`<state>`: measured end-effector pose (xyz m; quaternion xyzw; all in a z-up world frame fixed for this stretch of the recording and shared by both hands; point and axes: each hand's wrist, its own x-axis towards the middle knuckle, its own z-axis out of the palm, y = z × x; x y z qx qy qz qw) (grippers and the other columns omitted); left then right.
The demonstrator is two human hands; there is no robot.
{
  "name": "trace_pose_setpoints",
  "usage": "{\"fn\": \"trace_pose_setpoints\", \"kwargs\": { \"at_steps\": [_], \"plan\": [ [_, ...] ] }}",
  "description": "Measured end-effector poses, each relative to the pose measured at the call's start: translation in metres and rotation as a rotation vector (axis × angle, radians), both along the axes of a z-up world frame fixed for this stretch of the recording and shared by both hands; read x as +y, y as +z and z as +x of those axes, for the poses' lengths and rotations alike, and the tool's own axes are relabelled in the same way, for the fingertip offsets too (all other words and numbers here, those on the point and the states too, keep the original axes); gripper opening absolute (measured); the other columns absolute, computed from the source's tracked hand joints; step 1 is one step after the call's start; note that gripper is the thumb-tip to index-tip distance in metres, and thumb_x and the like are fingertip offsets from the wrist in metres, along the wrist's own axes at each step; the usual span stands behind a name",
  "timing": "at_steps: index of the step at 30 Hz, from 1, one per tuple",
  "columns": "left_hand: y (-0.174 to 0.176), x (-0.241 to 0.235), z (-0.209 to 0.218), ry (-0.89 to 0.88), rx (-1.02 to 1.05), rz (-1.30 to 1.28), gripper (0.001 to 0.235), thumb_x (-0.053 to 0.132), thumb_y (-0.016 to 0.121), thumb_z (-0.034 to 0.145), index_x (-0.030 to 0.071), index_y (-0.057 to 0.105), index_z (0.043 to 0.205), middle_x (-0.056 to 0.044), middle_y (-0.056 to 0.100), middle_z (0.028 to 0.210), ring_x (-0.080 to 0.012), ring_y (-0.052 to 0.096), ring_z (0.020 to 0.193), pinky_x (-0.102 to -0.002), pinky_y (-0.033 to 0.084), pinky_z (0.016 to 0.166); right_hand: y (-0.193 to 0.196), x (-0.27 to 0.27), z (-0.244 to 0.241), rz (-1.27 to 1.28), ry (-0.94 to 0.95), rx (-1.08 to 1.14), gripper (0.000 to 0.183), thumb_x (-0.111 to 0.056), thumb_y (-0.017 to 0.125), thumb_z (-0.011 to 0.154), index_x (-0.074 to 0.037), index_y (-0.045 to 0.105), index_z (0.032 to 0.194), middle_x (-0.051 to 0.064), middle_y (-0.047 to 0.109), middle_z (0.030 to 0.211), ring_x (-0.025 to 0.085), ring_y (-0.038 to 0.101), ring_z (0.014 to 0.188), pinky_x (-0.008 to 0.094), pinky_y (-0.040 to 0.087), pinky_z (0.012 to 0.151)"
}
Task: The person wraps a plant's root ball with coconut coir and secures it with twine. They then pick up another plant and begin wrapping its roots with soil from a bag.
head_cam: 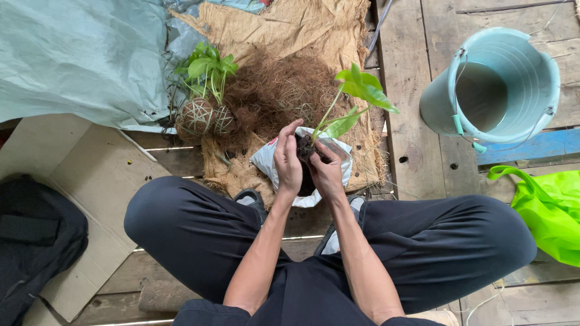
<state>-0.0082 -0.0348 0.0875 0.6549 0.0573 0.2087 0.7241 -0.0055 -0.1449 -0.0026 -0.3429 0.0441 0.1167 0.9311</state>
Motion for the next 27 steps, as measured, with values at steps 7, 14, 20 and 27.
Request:
{"fn": "trace_pose_setpoints", "kwargs": {
  "at_steps": [7,14,20,27],
  "plan": [
    [-0.006,-0.009,0.0,-0.045,0.008,-0.084,0.04,0.019,0.039,0.113,-0.005,0.061,0.136,-0.015,0.068,0.135,-0.0212,0.061,0.13,-0.032,0.043,0.115,-0.002,-0.001,-0.001,-0.107,-0.033,-0.006,0.043,0.0,0.069,0.098,0.006,0.06,0.14,0.012,0.07,0.125,0.016,0.068,0.107,0.028,0.057,0.094],
    [-0.01,-0.016,0.001,-0.12,0.03,-0.163,0.042,0.021,0.038,0.114,-0.006,0.061,0.136,-0.015,0.07,0.127,-0.0172,0.065,0.114,-0.03,0.05,0.103,0.013,-0.005,-0.002,-0.381,-0.092,-0.196,0.041,0.002,0.073,0.097,0.004,0.067,0.137,0.008,0.067,0.122,0.014,0.063,0.107,0.027,0.051,0.095],
    [-0.018,-0.019,0.002,-0.055,0.036,-0.293,0.04,0.021,0.032,0.113,-0.004,0.062,0.12,-0.012,0.072,0.113,-0.0189,0.069,0.106,-0.031,0.053,0.1,0.061,0.004,-0.006,-0.922,-0.211,-0.443,0.039,0.0,0.08,0.086,-0.001,0.073,0.125,0.009,0.062,0.126,0.021,0.062,0.117,0.032,0.049,0.102],
    [-0.056,-0.001,0.015,0.17,0.157,-0.47,0.047,0.026,0.033,0.117,-0.008,0.063,0.103,-0.014,0.07,0.089,-0.0185,0.067,0.079,-0.031,0.055,0.074,0.098,0.004,-0.008,-1.139,-0.044,-0.639,0.036,-0.003,0.077,0.09,-0.001,0.073,0.125,0.009,0.068,0.111,0.02,0.067,0.108,0.031,0.052,0.096]
  ]
}}
